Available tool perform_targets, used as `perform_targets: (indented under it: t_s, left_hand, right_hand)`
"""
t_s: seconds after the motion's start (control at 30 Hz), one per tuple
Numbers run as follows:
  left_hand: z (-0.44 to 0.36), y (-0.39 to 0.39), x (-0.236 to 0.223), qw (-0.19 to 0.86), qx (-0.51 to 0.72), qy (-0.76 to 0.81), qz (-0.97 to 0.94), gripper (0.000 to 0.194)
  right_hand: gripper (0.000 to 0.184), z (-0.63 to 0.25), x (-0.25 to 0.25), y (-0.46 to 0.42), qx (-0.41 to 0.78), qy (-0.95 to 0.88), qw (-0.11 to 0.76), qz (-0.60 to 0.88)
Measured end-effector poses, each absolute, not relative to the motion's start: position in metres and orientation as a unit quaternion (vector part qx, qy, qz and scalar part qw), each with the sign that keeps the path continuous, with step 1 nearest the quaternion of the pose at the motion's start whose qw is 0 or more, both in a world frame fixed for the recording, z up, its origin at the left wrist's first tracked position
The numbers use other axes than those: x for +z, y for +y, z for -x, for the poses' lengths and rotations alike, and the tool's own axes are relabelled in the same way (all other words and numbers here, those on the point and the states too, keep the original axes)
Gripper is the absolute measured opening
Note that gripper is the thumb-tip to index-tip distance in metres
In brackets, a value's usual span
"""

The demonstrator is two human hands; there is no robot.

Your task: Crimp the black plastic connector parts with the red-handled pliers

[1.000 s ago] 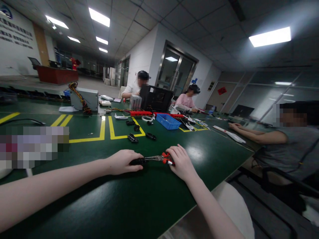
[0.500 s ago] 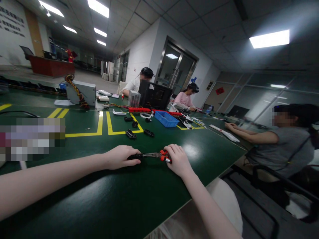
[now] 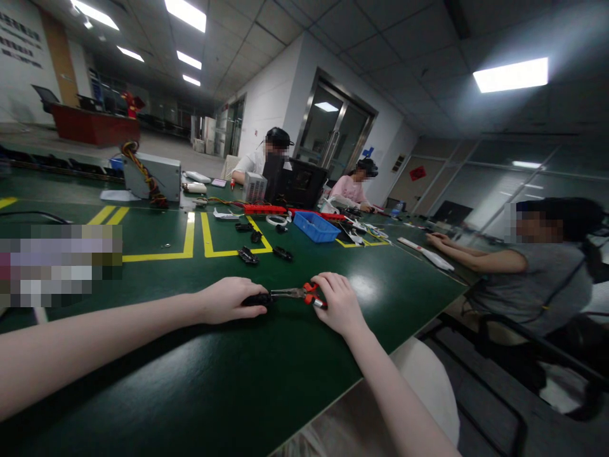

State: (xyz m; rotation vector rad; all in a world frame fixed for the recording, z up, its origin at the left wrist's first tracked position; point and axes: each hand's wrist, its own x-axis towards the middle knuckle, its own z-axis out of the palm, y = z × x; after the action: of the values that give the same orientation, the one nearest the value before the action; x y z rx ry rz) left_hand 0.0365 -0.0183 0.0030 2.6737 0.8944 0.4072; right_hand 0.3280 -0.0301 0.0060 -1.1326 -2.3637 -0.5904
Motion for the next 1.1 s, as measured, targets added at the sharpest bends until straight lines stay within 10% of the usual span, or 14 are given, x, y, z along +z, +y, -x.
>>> perform_targets:
  t_s: [1.1]
  left_hand:
    - [-0.0371,-0.017,0.0016,0.154,0.128,0.321,-0.926,0.043]
  right_hand:
    - [0.033,-0.3267,0.0034,-0.0264,-0.203,-0.871,0.227,0.387]
